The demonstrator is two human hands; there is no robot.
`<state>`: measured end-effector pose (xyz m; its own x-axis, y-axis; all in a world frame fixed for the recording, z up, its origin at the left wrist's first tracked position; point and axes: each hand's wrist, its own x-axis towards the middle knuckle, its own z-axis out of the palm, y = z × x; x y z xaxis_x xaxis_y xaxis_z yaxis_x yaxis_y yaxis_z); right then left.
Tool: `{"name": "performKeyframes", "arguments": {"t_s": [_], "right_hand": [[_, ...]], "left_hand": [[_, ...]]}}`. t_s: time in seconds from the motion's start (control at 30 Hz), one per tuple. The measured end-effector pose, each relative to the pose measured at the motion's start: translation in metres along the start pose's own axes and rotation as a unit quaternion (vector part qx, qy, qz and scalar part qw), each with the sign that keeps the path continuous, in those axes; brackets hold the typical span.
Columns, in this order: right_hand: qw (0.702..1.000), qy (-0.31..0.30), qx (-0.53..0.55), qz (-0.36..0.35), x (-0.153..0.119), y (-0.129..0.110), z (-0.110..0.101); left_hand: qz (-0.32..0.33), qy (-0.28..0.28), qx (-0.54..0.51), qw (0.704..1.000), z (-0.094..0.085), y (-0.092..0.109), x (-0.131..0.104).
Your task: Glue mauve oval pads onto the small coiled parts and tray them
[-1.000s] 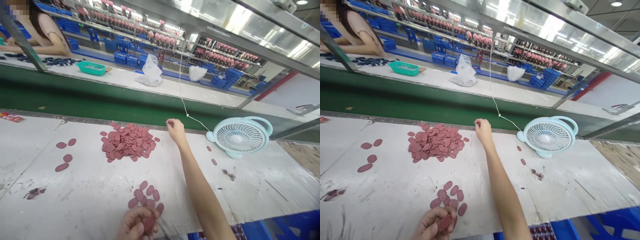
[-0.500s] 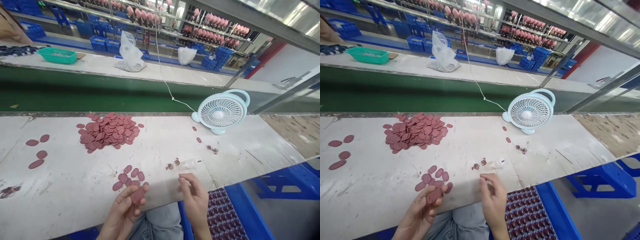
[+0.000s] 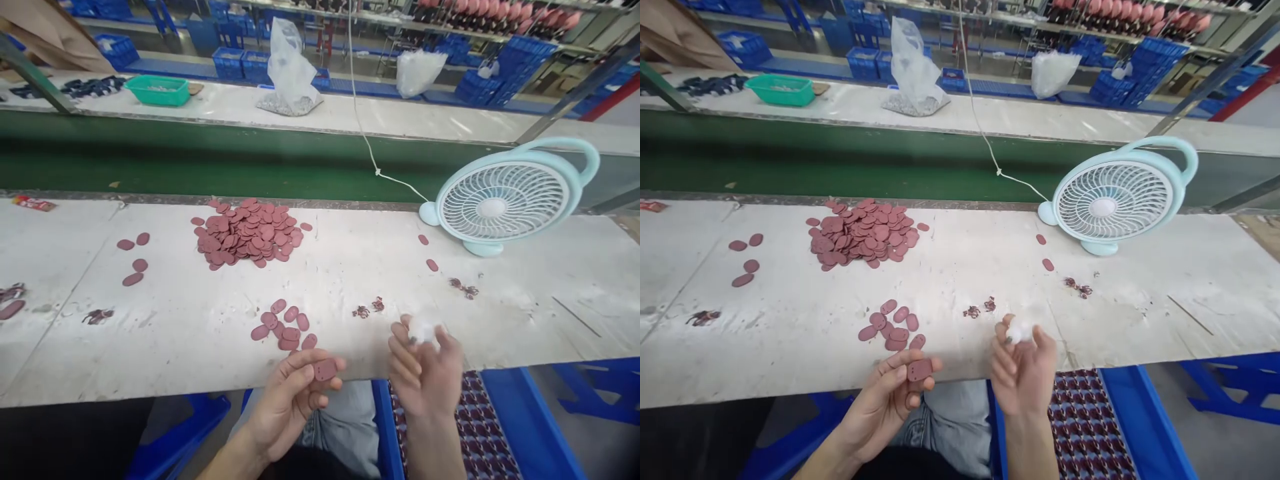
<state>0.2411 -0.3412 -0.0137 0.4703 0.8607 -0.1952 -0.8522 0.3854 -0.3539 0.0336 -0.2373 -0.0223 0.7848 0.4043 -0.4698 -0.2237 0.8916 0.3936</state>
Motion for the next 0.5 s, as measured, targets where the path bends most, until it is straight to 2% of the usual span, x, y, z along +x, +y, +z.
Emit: {"name": "performKeyframes", "arguments": {"t_s": [0.07, 0.13, 0.23, 0.37, 0.5], "right_hand": [[0.987, 0.055, -0.142, -0.053, -0.021, 0.012, 0.015], [0.949, 0.112, -0.277, -0.104, -0.038, 0.024, 0.027], [0.888, 0.167, -0.396, -0.161, -0.054, 0.044, 0.036], [0.803, 0.186, -0.507, -0.254, -0.064, 0.065, 0.032], [0.762, 0.183, -0.56, -0.27, -0.07, 0.074, 0.018]], "left_hand": [[-0.008, -0.002, 0.016, 1.0, 0.003, -0.004, 0.0], [-0.026, -0.003, 0.027, 0.999, 0.007, -0.009, 0.0], [-0.051, -0.001, 0.026, 0.998, 0.011, -0.017, 0.001], [-0.064, -0.003, 0.013, 0.998, 0.01, -0.024, 0.001], [-0.066, -0.011, 0.004, 0.998, 0.007, -0.026, 0.0]]}}
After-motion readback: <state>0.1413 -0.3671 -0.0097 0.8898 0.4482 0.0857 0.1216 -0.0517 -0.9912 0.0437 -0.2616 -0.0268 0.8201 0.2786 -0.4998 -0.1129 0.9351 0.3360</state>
